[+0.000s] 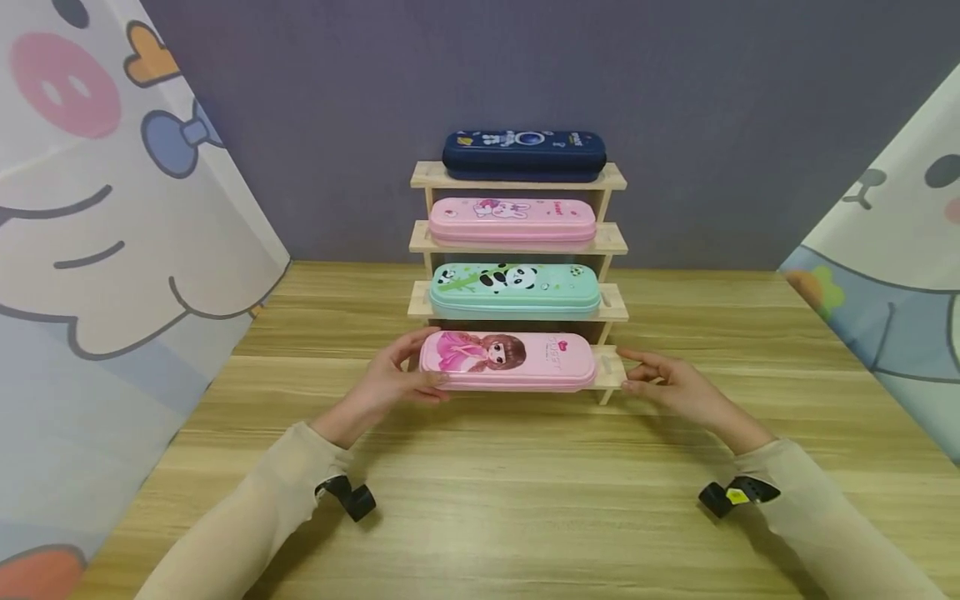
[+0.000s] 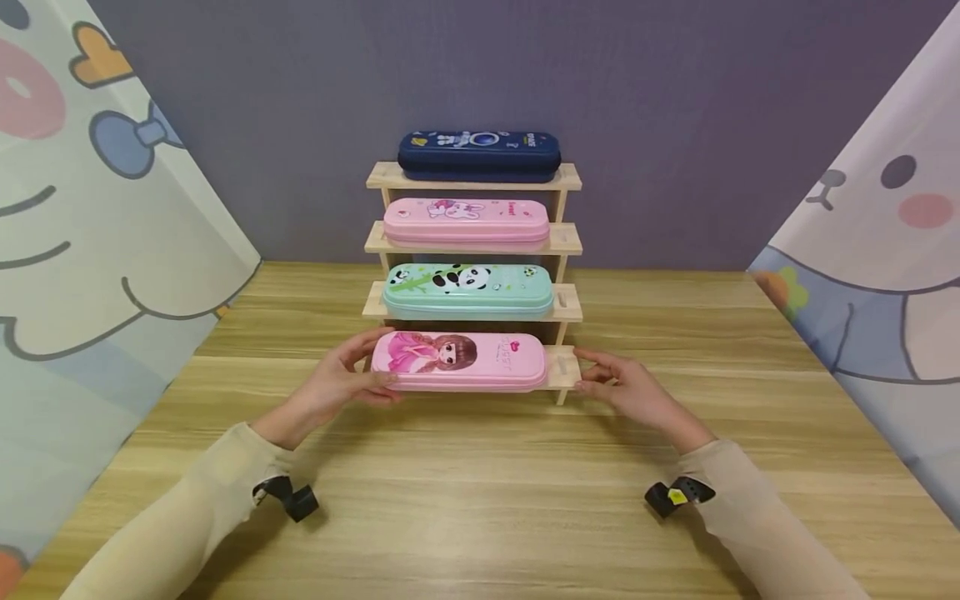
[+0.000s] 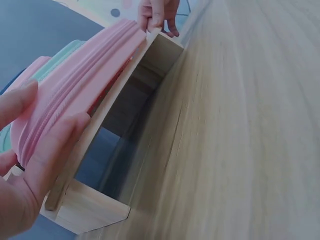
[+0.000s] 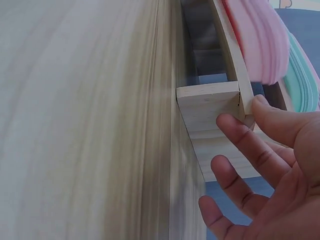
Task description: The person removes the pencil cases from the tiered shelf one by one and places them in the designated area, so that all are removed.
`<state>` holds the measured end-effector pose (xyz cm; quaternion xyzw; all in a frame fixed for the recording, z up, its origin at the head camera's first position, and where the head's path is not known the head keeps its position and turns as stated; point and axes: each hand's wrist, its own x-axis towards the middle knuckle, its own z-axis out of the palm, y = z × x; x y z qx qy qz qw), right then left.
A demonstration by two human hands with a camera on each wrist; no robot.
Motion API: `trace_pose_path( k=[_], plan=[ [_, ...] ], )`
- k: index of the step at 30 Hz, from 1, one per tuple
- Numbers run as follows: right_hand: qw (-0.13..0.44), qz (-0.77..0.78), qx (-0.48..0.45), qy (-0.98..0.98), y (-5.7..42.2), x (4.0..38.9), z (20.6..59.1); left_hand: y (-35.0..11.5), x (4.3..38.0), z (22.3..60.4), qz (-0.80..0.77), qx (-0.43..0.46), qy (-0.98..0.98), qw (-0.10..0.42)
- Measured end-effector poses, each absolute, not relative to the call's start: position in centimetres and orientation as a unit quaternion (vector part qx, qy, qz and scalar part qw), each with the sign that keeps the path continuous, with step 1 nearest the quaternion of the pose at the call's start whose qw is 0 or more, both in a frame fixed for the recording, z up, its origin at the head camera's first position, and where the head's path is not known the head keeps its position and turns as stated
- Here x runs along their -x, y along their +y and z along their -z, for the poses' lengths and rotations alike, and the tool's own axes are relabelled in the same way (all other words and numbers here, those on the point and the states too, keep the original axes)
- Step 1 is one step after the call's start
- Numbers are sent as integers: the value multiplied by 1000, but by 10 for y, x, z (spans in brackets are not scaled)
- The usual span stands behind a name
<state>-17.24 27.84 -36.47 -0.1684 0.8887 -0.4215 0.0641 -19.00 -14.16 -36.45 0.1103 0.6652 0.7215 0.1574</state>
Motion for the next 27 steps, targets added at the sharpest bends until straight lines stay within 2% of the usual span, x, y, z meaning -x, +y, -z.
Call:
trace_pose_path(
  k=[17,27],
  plan=[
    [73,435,176,880,280,175,366,-168,175,336,-723,-169,660,119],
    [81,445,178,874,280,176,365,-182,172,321,-733,-149,661,56]
  ],
)
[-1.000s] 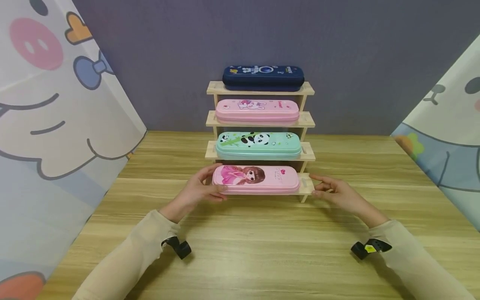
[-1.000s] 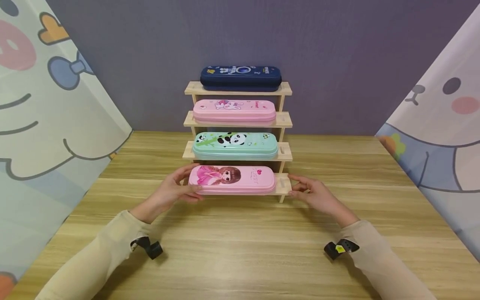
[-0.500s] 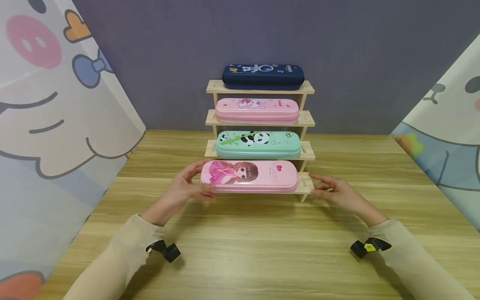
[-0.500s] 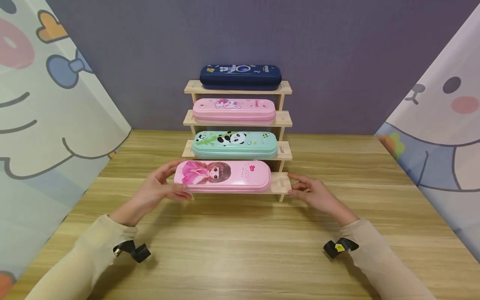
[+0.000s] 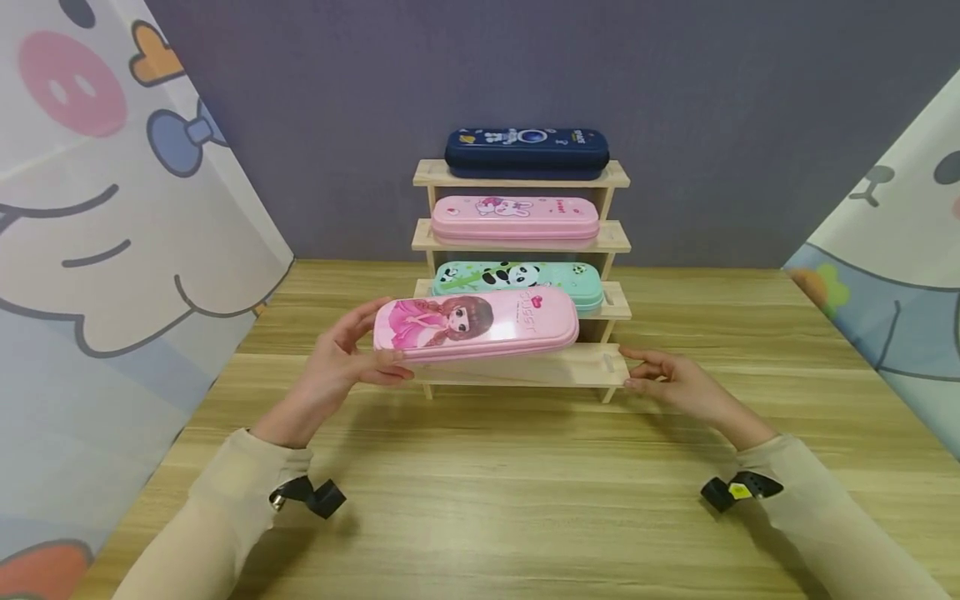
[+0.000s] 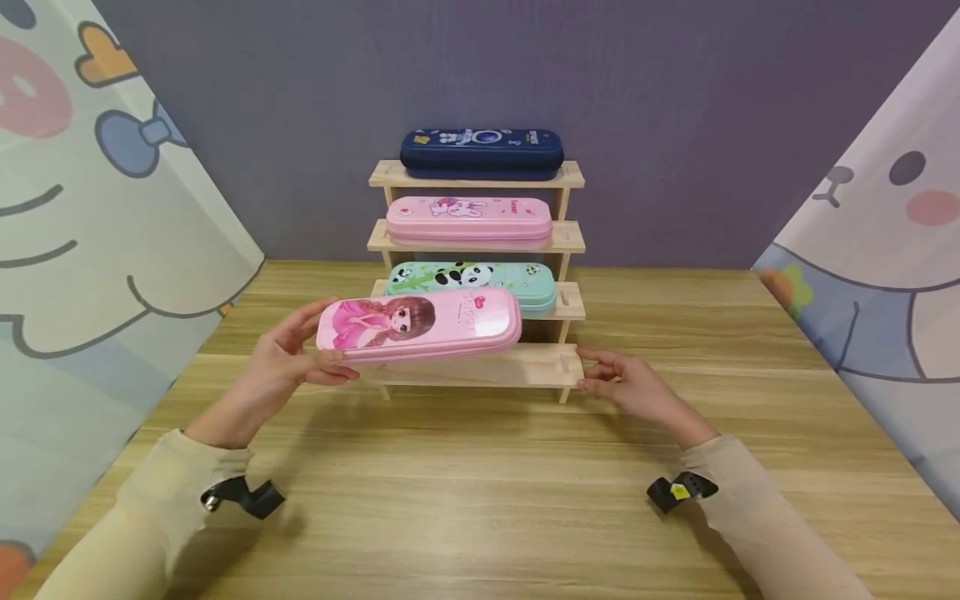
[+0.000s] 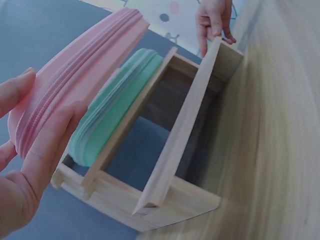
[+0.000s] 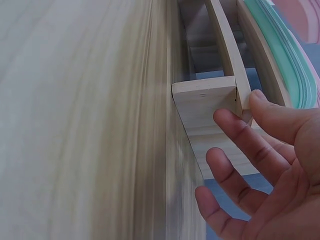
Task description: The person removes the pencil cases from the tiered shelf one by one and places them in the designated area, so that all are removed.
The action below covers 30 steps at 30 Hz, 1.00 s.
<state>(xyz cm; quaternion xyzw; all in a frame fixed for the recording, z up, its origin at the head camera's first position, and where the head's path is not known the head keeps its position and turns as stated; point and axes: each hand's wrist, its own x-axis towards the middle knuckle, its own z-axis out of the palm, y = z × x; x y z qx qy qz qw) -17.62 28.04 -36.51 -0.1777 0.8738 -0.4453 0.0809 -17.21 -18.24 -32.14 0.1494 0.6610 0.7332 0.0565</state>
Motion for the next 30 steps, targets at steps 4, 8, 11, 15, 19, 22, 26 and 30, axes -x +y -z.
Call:
trace_pose_path(
  k=[4,8,11,15,19,22,26,30],
  plan=[
    [85,446,185,872,281,177,364,-189,171,316,-742,-136,656,28],
    [90,451,188,868,282,178,364,-195,171,311,-755,-121,645,5],
    [92,452,183,868,282,178,364,-199,171,308,-766,-112,633,-4],
    [94,454,176,868,282,178,365,-205,173,308,-778,-104,619,-14],
    [99,462,177,864,283,178,366,-212,175,309,-793,-99,600,-33],
    [102,466,174,862,284,178,367,-217,176,310,-807,-104,579,-55],
    [100,467,169,862,283,179,367,-223,178,309,-819,-116,556,-84],
    [99,473,174,858,284,180,367,-228,181,309,-833,-114,531,-106]
  ],
)
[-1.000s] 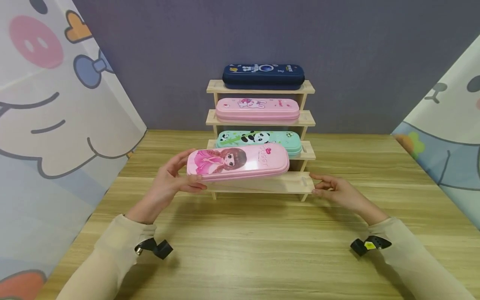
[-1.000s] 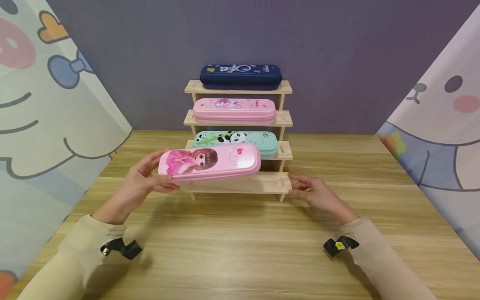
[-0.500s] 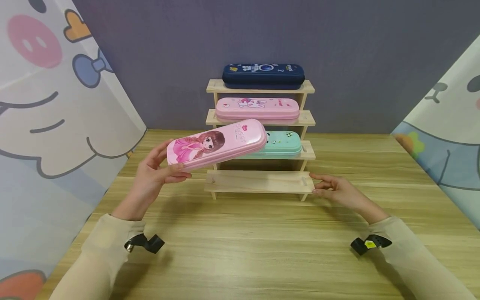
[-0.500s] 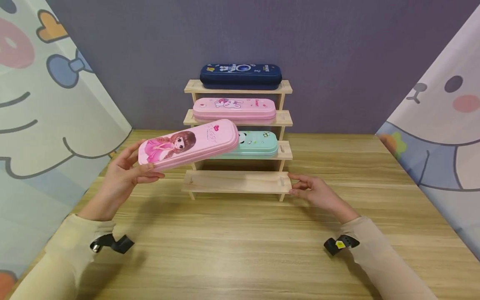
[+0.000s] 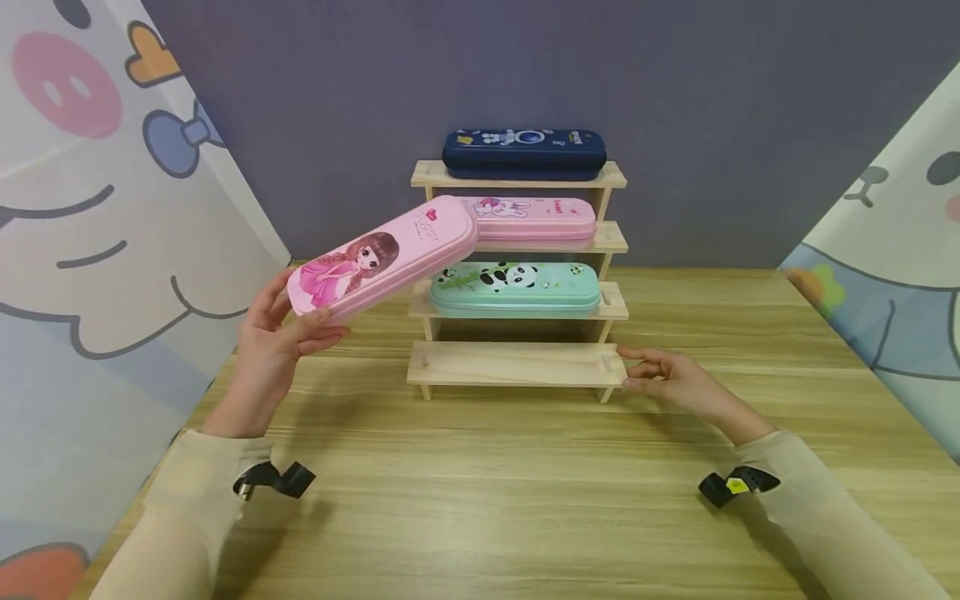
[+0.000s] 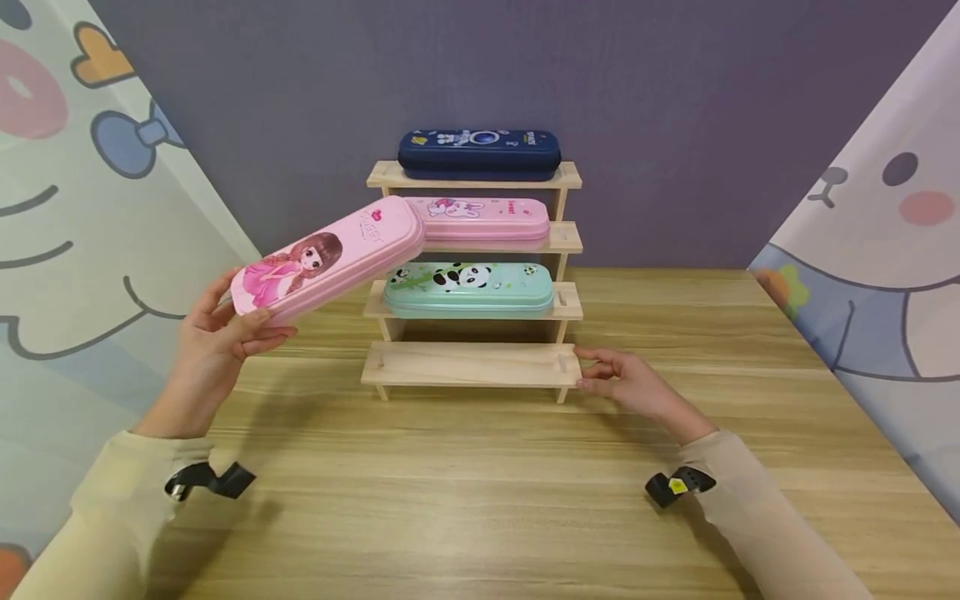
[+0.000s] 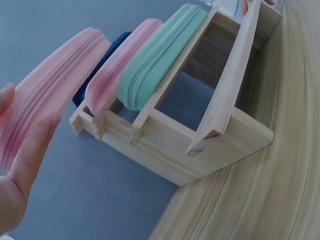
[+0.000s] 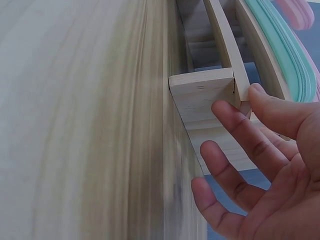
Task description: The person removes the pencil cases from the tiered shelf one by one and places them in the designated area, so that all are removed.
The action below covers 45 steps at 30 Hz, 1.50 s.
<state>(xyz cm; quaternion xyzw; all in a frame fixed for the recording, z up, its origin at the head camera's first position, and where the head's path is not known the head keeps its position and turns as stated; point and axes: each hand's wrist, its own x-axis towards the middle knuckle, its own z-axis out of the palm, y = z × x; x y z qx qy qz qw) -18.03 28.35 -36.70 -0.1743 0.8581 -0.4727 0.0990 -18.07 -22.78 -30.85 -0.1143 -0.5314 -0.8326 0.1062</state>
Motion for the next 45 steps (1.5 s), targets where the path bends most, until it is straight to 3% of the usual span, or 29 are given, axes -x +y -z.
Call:
trace_pose_path(
  k=[15,24,45],
  plan=[
    [114,496,174,843,284,181,367,-241,196,311,873,10,-454,179],
    [104,501,183,840,283,180,371,-250,212,325,852,-28,-447,271],
    [101,489,168,850,285,181,371,-278,256,357,855,-198,-386,285]
  ],
)
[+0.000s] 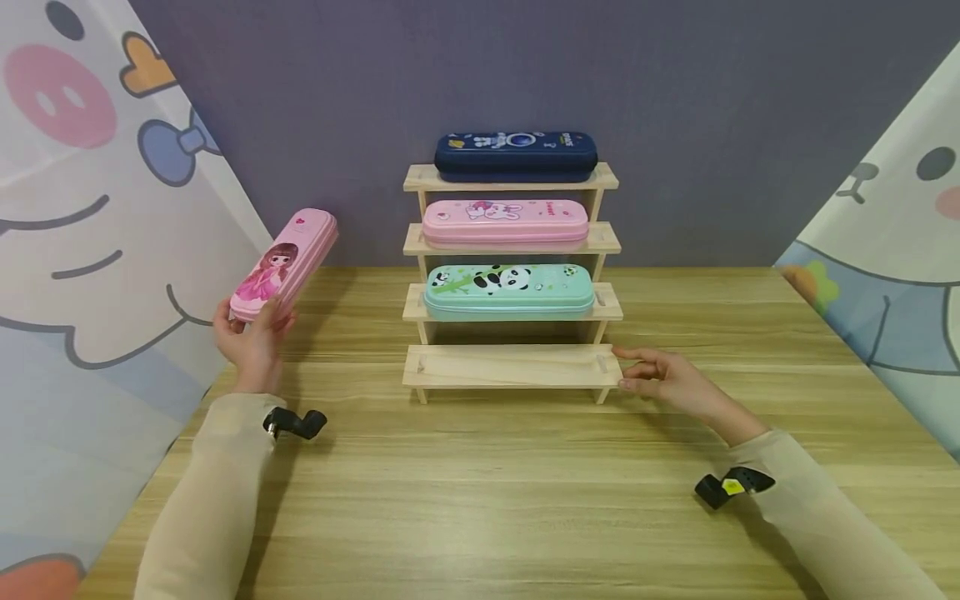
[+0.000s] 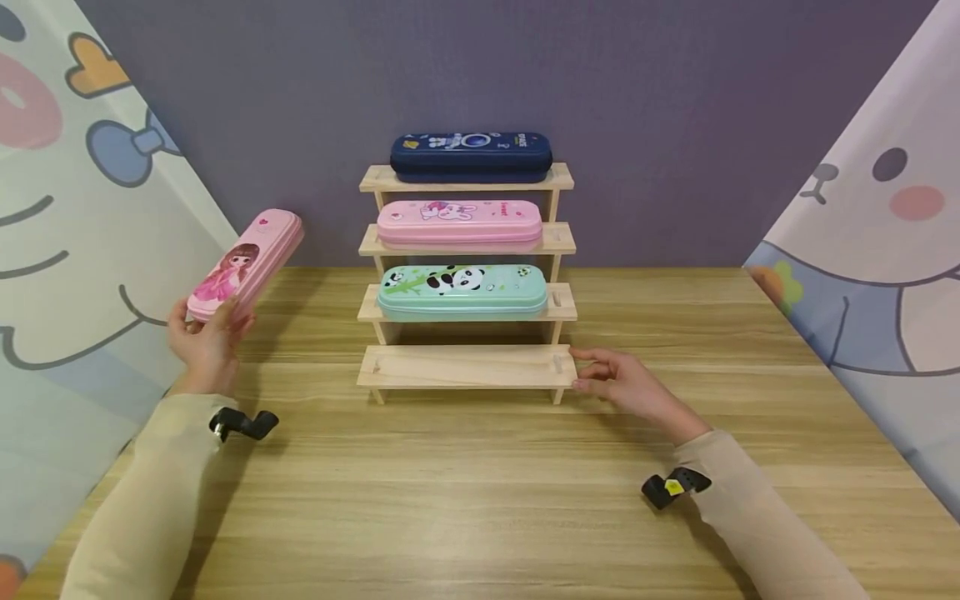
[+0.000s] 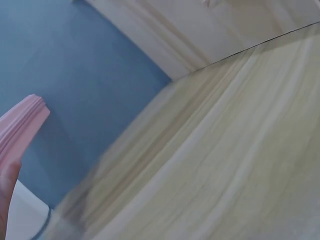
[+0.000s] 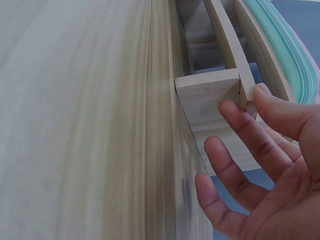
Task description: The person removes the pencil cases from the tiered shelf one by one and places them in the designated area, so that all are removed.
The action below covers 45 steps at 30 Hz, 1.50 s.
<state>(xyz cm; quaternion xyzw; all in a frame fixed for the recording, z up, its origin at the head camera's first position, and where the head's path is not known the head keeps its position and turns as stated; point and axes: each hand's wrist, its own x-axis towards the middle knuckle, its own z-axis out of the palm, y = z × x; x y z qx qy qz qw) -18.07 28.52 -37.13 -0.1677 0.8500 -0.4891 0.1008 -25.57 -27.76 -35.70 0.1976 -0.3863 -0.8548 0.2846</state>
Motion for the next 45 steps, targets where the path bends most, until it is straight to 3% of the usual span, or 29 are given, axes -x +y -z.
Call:
trace_pose_path(
  k=[21,33,45],
  plan=[
    [110,494,175,845,285,182,373,-305,276,397,827,-302,-385,278],
    [104,497,187,841,287,184,373,-309,278,387,828,-332,-398,212],
    [94,506,203,833,288,184,376,-308,274,381,822,-344,-413,187]
  ],
)
